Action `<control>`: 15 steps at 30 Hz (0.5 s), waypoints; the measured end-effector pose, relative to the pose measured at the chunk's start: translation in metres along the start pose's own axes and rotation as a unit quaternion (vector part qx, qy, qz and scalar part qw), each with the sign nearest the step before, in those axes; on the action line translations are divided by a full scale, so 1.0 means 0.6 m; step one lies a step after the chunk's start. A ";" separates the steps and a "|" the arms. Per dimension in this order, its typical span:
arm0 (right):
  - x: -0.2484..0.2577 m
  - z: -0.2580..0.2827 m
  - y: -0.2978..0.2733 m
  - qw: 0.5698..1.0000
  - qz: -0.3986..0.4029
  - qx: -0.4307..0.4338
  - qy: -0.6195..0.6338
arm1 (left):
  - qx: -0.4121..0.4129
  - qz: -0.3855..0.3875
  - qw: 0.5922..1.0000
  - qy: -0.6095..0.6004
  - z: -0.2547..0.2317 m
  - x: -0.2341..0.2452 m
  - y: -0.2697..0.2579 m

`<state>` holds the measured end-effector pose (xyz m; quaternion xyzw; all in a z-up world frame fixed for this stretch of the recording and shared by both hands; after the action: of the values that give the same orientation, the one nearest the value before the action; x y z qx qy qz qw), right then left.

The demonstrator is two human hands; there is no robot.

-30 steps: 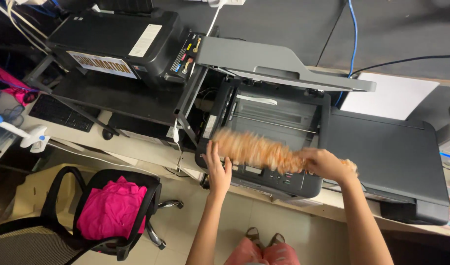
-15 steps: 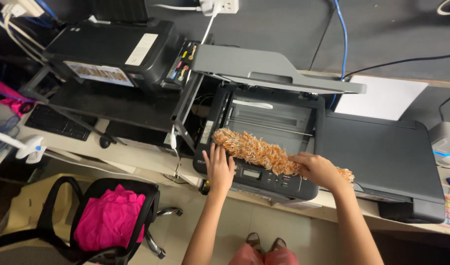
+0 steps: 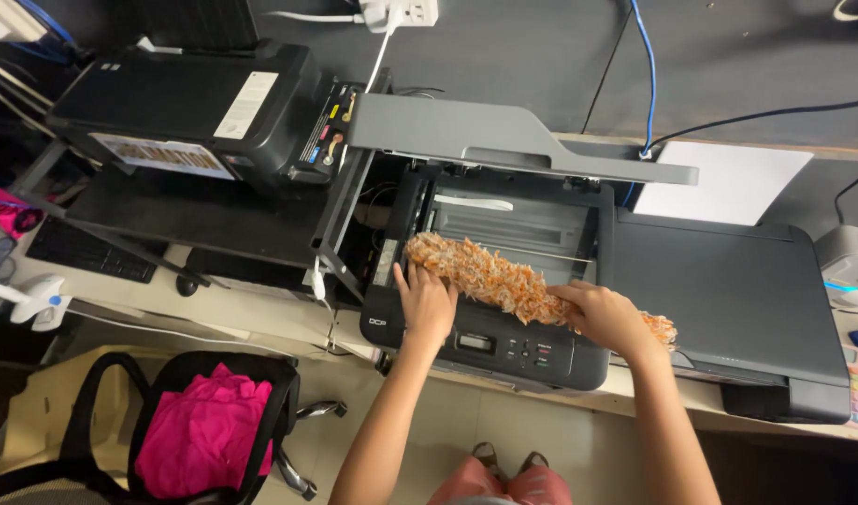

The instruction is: The person uses a fluffy duster to clean the exterior surfaces of two printers on a desk. They wipe the top, sides, and front of the devices, then open the scanner lid of one printer to dust the interior glass and cover before closing it.

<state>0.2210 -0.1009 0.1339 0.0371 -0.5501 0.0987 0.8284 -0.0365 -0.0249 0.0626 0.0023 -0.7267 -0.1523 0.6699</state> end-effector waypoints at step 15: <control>-0.079 0.026 0.035 0.993 -0.096 -0.067 -0.010 | -0.073 0.027 0.996 -0.038 -0.012 -0.188 0.285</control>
<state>0.1846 -0.0887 0.0952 0.0351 -0.5577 -0.0185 0.8291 0.0161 0.1600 -0.0086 -0.0720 -0.7382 -0.1870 0.6441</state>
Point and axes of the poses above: each hand's wrist, its own y-axis towards the middle knuckle, its own x-axis out of the back of the hand, z = x × y, the point moved 7 cm from there along y, towards the middle knuckle, and after that the axes turned 3 degrees about z, right-handed, at the moved point
